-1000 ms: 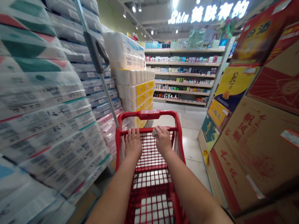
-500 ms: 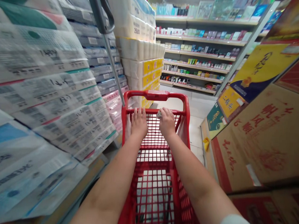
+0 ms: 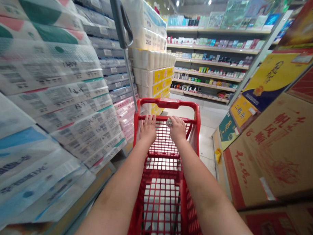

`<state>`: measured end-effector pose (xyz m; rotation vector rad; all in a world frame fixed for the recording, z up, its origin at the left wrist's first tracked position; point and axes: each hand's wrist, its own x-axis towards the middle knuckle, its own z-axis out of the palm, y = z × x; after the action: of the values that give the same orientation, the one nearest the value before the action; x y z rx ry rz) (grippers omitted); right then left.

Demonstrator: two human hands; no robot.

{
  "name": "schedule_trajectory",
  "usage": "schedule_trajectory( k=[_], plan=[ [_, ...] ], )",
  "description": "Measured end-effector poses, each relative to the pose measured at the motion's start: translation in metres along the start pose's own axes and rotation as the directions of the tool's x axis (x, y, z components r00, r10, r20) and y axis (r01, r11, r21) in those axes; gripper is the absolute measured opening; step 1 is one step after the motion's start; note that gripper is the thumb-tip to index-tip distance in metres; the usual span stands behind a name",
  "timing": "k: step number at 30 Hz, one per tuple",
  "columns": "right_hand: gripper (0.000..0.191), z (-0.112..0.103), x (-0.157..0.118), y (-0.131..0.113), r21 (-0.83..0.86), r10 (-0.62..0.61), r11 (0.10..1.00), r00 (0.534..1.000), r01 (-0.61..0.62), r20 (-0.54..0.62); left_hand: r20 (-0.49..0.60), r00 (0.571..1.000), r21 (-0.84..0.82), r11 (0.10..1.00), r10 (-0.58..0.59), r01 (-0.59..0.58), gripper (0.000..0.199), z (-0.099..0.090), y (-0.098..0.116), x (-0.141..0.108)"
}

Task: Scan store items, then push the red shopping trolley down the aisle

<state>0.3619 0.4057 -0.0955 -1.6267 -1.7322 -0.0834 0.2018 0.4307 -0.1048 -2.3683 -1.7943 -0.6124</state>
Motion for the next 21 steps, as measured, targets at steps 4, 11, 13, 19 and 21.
schedule_trajectory(
  k=[4,11,13,19,21],
  plan=[
    [0.056,-0.005,-0.01,0.002,-0.015,0.042,0.999,0.998,-0.041,0.055,0.008,0.999,-0.016,0.999,0.039,-0.039,0.076,-0.004,-0.001,-0.008],
    [0.072,-0.005,-0.01,0.013,-0.052,-0.032,0.998,0.995,0.037,0.093,-0.001,0.996,-0.025,0.996,0.088,-0.088,0.08,0.001,-0.004,-0.01],
    [0.073,-0.004,-0.008,0.016,-0.062,-0.062,0.996,0.996,0.066,0.066,-0.002,0.997,-0.031,0.997,0.071,-0.071,0.08,0.002,-0.001,-0.009],
    [0.065,0.006,-0.01,0.016,-0.053,-0.027,0.998,0.998,0.024,-0.054,0.008,0.999,-0.034,0.999,0.036,-0.036,0.08,0.004,0.007,-0.006],
    [0.064,0.011,-0.011,0.013,-0.06,-0.059,0.997,0.997,0.055,-0.058,0.002,1.0,-0.043,0.999,0.026,-0.026,0.079,0.006,0.009,-0.006]
  ],
)
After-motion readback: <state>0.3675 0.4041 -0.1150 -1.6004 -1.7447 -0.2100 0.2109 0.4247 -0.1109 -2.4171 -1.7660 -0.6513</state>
